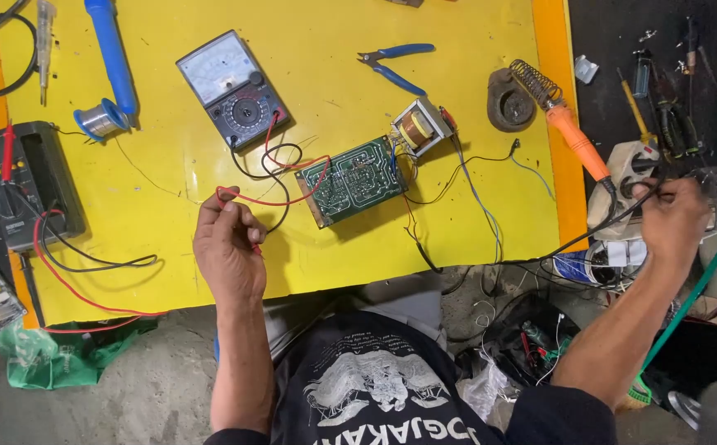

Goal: The person is soldering and testing components on a printed circuit board using a soldering iron and a multimeter.

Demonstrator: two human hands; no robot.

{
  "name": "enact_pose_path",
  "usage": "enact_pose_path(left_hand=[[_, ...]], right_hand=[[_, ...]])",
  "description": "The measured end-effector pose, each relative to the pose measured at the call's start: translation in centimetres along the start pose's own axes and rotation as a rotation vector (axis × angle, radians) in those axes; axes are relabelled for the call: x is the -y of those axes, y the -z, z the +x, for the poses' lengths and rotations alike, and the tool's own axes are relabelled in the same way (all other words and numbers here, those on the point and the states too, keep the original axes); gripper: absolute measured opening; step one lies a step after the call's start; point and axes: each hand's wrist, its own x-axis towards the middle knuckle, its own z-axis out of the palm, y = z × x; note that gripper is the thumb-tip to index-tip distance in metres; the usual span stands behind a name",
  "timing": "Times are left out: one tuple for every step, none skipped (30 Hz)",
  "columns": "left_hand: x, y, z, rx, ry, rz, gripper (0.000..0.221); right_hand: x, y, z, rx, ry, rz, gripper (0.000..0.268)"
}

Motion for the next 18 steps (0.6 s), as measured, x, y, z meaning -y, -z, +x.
enact_pose_path(left_hand=[[0.1,-0.1,0.0,-0.001,-0.002,-0.001,0.01],[0.3,-0.1,0.0,0.001,0.009,-0.002,0.011],[0.3,-0.2,0.0,0.004,0.021,-0.002,0.012],[-0.2,-0.1,0.0,0.004,0.019,-0.002,0.012],[-0.5,-0.2,-0.2,0.017,-0.007,0.03,0.015],[-0.9,-0.3,-0.3,0.03,-0.032,0.062,0.017],[-1.1,-0.4,-0.2,0.032,-0.03,0.057,0.017],[-1.4,-0.5,-0.2,0.006,-0.074,0.172,0.014],[-1.9,-0.5,-0.2,-0.026,-0.122,0.291,0.012],[-1.4,-0.5,0.3,-0.028,-0.124,0.291,0.012],[-1.2,-0.3,0.8,-0.019,-0.201,0.419,0.015],[-1.1,-0.1,1.3,-0.011,-0.278,0.547,0.019],[-0.5,0.2,1.8,-0.029,-0.289,0.553,0.019],[0.0,0.5,2.3,0.04,-0.342,0.721,0.024],[0.5,0.7,2.9,0.106,-0.395,0.887,0.03],[1.4,1.3,3.4,0.084,-0.405,0.892,0.03],[2.2,1.9,3.9,0.141,-0.507,1.092,0.035],[3.1,2.5,4.4,0.202,-0.602,1.295,0.042]], right_hand=[[-0.4,0.0,0.1,0.0,0.003,0.001,0.024],[-0.7,-0.1,0.2,0.005,-0.028,-0.016,0.026],[-1.1,-0.1,0.2,0.011,-0.06,-0.033,0.029],[-0.2,0.4,-0.4,0.01,-0.059,-0.032,0.029],[0.4,1.2,-0.9,-0.01,-0.114,0.046,0.025],[1.1,2.0,-1.3,-0.031,-0.169,0.124,0.025],[1.0,2.1,-1.5,-0.034,-0.168,0.119,0.025],[0.8,2.2,-1.6,-0.232,-0.114,-0.041,0.024],[0.9,1.9,-1.7,-0.422,-0.05,-0.193,0.024],[1.5,2.0,-1.1,-0.422,-0.048,-0.19,0.024],[2.4,1.6,-0.3,-0.468,0.046,-0.201,0.02],[3.4,1.3,0.5,-0.514,0.141,-0.209,0.016],[2.9,0.5,1.2,-0.509,0.149,-0.19,0.016],[2.5,-0.4,1.8,-0.411,0.229,-0.241,0.02],[2.1,-1.3,2.8,-0.319,0.316,-0.291,0.024],[2.0,-2.0,3.2,-0.319,0.329,-0.271,0.024],[2.0,-2.6,3.6,-0.283,0.339,-0.284,0.024],[1.9,-3.2,4.0,-0.248,0.349,-0.298,0.029]])
